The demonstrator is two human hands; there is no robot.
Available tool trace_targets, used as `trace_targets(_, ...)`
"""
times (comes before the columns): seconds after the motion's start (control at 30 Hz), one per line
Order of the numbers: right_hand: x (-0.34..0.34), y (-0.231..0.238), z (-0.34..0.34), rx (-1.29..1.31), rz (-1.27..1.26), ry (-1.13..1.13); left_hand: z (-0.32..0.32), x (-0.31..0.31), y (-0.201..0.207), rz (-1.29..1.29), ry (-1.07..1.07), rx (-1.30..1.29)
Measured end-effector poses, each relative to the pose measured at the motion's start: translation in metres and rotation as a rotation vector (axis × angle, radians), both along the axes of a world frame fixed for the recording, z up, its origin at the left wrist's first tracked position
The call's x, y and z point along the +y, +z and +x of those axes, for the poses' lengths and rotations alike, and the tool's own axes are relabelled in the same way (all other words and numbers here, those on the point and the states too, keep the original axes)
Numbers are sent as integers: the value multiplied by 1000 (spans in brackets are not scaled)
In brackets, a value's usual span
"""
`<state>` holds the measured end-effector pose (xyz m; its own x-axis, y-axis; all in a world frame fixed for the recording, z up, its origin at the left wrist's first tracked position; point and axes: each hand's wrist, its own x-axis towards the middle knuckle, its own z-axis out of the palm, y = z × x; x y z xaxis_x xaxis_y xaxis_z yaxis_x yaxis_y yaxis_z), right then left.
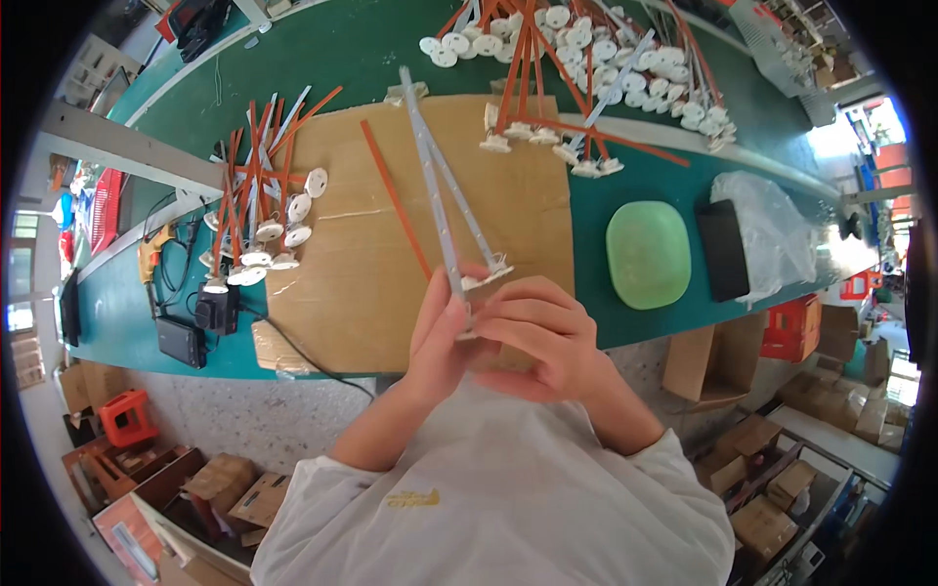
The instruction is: The person tests LED light strips to illuminate them, attaches components to their plastic bases by hand using material from a small bowl, and arranges the assembled pieces on the workbench.
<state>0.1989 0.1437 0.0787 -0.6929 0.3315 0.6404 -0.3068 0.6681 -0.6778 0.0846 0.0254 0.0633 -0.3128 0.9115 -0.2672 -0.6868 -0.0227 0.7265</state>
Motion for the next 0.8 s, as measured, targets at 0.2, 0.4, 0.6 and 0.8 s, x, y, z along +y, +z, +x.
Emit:
trace_targets(0.2,-19,-21,-13,157,133,-237,9,2,-8,40,85,135)
trace_targets(0.4,-14,-19,-9,134,45,-132,14,-2,-30,20,215,109)
trace_targets(0.6,-10,-17,-7,98,96,-90,11,9,-28,52,292,228)
trace_targets(0.8,12,-1,-24,-99,48,-44,-23,2,-29,-33,269,493)
